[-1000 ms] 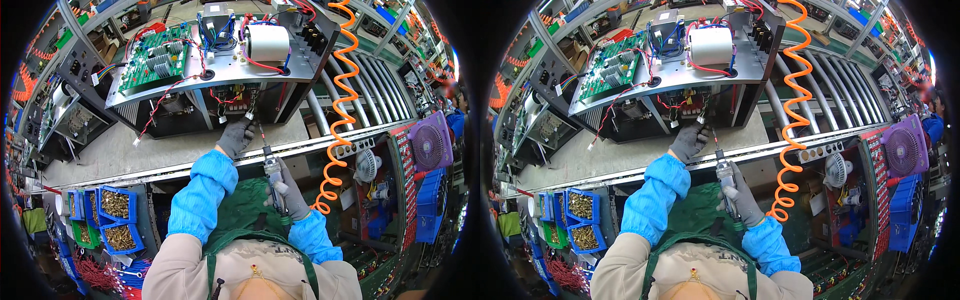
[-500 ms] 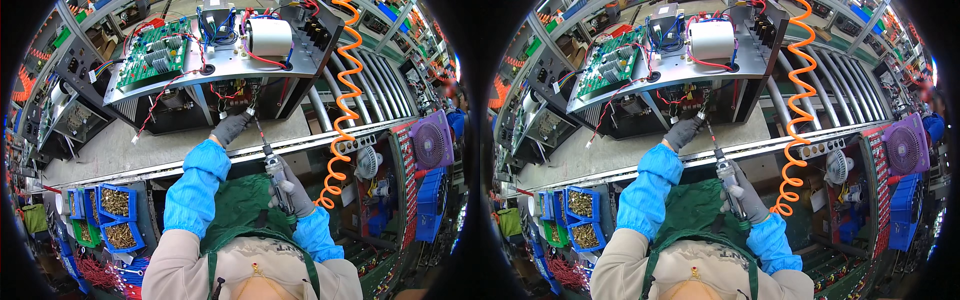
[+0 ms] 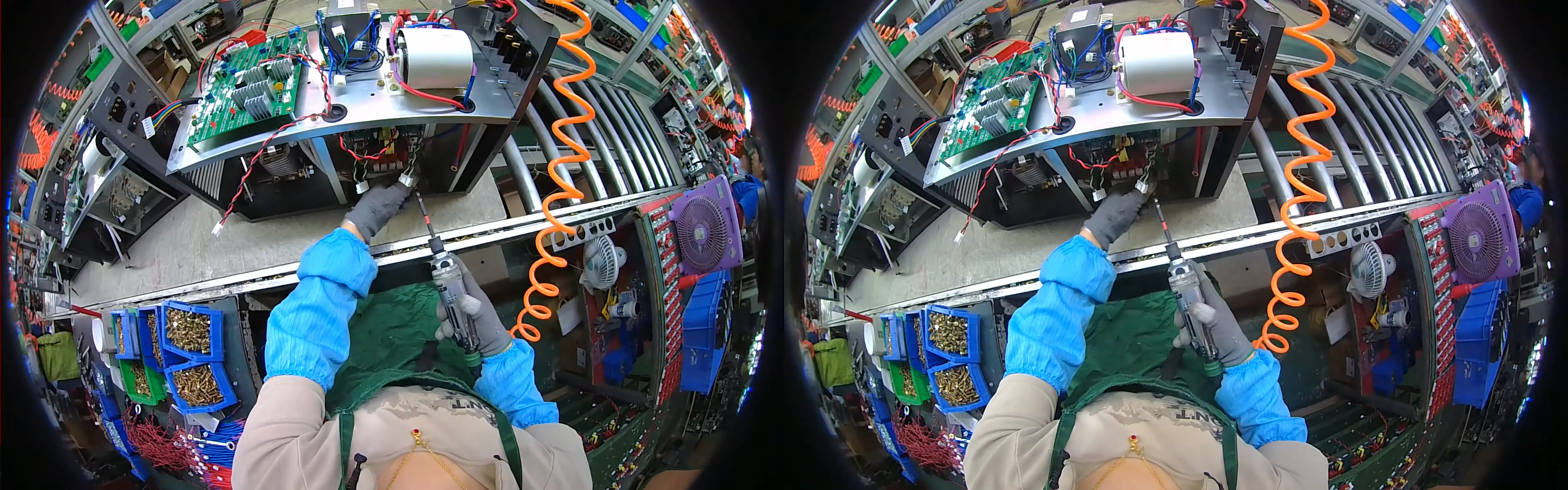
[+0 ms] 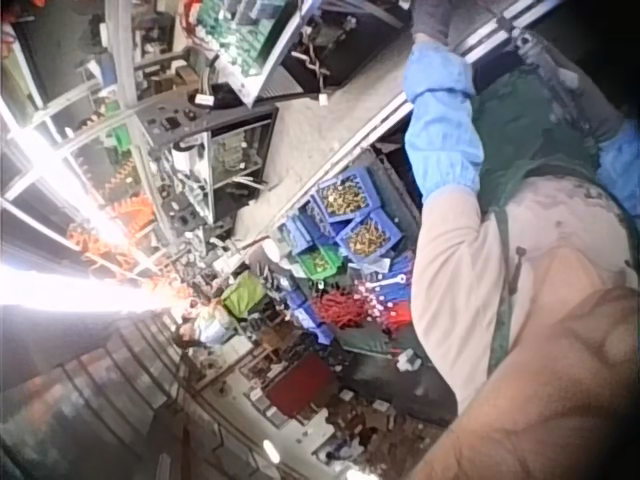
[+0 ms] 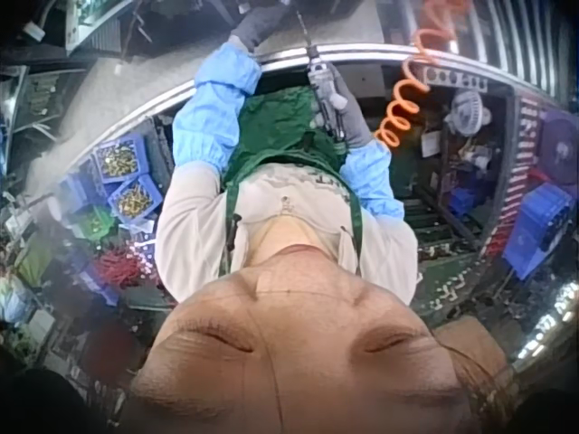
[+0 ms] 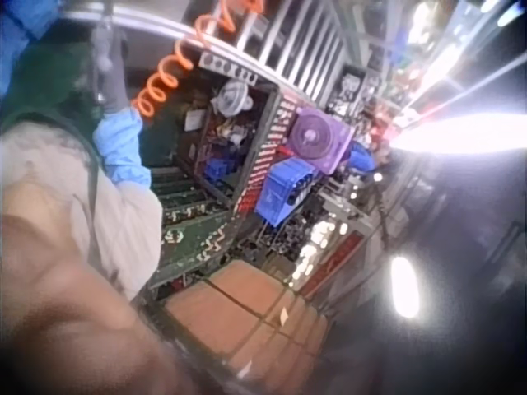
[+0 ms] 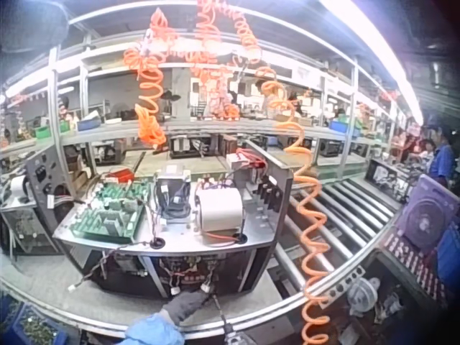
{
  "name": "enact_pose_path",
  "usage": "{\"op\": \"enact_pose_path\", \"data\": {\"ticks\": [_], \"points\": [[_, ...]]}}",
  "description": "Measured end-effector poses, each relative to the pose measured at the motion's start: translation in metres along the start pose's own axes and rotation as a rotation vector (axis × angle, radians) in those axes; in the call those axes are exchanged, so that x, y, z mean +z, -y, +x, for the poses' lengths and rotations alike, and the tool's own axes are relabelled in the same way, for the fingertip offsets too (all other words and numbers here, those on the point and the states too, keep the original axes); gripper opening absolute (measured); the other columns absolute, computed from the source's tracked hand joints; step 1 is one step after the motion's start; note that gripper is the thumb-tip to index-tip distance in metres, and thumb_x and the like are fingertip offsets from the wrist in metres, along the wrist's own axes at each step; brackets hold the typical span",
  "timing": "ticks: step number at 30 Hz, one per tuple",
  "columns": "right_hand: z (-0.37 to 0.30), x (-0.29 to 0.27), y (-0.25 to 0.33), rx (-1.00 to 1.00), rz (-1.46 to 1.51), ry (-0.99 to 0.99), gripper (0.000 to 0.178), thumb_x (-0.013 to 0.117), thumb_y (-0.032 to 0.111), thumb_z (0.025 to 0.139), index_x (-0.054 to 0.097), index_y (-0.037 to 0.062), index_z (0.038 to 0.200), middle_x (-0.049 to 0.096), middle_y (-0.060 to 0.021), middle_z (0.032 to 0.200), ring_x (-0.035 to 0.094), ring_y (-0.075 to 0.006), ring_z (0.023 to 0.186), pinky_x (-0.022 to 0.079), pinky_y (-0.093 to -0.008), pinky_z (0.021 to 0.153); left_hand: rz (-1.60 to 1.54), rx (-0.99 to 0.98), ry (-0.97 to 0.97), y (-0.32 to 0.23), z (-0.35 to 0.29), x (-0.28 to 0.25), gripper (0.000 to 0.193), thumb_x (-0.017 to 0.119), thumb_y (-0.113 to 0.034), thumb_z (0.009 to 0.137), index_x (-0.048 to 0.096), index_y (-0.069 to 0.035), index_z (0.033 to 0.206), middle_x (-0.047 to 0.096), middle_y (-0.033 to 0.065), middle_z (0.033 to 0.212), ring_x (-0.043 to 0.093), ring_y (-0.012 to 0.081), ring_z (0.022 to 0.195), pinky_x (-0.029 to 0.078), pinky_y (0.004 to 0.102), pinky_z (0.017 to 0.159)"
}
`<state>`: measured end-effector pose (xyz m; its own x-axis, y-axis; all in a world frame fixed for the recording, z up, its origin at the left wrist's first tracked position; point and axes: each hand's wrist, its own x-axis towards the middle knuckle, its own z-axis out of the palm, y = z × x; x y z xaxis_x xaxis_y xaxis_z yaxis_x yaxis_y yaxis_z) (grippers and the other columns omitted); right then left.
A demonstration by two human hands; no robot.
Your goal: The person assembles an electronic device by connecting red and blue wires to a white motor and a green circuit board. They then secure a control panel into a metal casing using a pneumatic screwdriver to fasten screws.
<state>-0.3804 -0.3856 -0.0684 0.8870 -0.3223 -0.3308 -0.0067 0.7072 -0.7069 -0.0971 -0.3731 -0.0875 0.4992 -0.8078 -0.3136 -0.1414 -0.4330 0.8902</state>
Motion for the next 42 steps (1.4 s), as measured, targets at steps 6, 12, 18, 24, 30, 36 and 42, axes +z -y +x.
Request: {"op": "enact_pose_path", "data": {"ticks": [6, 12, 18, 24, 30, 36, 42], "points": [[-0.006, -0.013, 0.01, -0.058, -0.048, -0.082, 0.084, 0.062, 0.028, 0.082, 0.012, 0.0201, 0.149, 0.052, -0.0124, 0.096, 0.058, -0.016, 0.063, 0.057, -0.0326, 0.056, -0.044, 0.302, -0.198, -0.04, -0.014, 0.012, 0.038, 0.059, -0.04, 0.087, 0.063, -0.003, 0.08, 0.058, 0.0059, 0.061, 0.053, 0.0203, 0.057, 0.043, 0.0372, 0.058], [-0.008, -0.009, 0.006, -0.072, -0.089, -0.107, 0.089, 0.064, 0.029, 0.08, 0.01, 0.0162, 0.15, 0.044, -0.0101, 0.114, 0.054, -0.016, 0.08, 0.057, -0.0314, 0.057, 0.011, 0.277, -0.268, -0.053, 0.006, 0.015, 0.039, 0.056, -0.041, 0.086, 0.062, -0.003, 0.091, 0.065, 0.019, 0.082, 0.063, 0.0342, 0.078, 0.048, 0.0439, 0.069], [-0.009, -0.016, 0.001, -0.065, -0.086, -0.114, 0.089, 0.062, 0.027, 0.078, 0.01, 0.018, 0.15, 0.043, -0.0122, 0.118, 0.056, -0.018, 0.076, 0.057, -0.0312, 0.057, 0.192, 0.272, -0.301, -0.073, 0.004, 0.048, 0.043, 0.059, -0.04, 0.084, 0.064, -0.002, 0.104, 0.066, 0.0202, 0.097, 0.062, 0.036, 0.093, 0.047, 0.0399, 0.081], [-0.01, -0.013, 0.004, -0.028, -0.058, -0.117, 0.088, 0.061, 0.023, 0.079, 0.009, 0.0188, 0.15, 0.043, -0.012, 0.117, 0.056, -0.0176, 0.076, 0.058, -0.0329, 0.059, 0.1, 0.506, -0.349, -0.064, 0.021, 0.048, 0.038, 0.062, -0.033, 0.083, 0.064, -0.005, 0.108, 0.068, 0.0153, 0.098, 0.063, 0.0321, 0.095, 0.046, 0.0366, 0.087], [-0.017, -0.009, 0.003, -0.111, -0.076, -0.094, 0.091, 0.065, 0.028, 0.078, 0.011, 0.0175, 0.15, 0.044, -0.0101, 0.118, 0.054, -0.0161, 0.079, 0.059, -0.0321, 0.058, 0.25, 0.211, -0.055, -0.064, 0.017, 0.024, 0.05, 0.058, -0.041, 0.084, 0.061, -0.001, 0.115, 0.066, 0.018, 0.107, 0.061, 0.0315, 0.1, 0.044, 0.035, 0.09], [-0.023, 0.004, 0.013, -0.071, -0.124, -0.11, 0.087, 0.06, 0.02, 0.078, 0.011, 0.0156, 0.15, 0.044, -0.0123, 0.119, 0.054, -0.016, 0.078, 0.058, -0.0312, 0.058, 0.33, 0.127, -0.036, -0.065, 0.012, 0.014, 0.063, 0.056, -0.053, 0.082, 0.061, 0.0, 0.116, 0.064, 0.0231, 0.11, 0.06, 0.0362, 0.103, 0.044, 0.0382, 0.091], [-0.018, 0.011, 0.015, -0.071, -0.201, -0.165, 0.084, 0.055, 0.015, 0.078, 0.012, 0.0163, 0.15, 0.048, -0.0141, 0.112, 0.056, -0.0162, 0.074, 0.057, -0.0305, 0.057, 0.395, 0.138, -0.133, -0.07, 0.005, 0.015, 0.067, 0.053, -0.059, 0.08, 0.063, -0.001, 0.111, 0.063, 0.0232, 0.11, 0.059, 0.038, 0.106, 0.045, 0.039, 0.093]]}}
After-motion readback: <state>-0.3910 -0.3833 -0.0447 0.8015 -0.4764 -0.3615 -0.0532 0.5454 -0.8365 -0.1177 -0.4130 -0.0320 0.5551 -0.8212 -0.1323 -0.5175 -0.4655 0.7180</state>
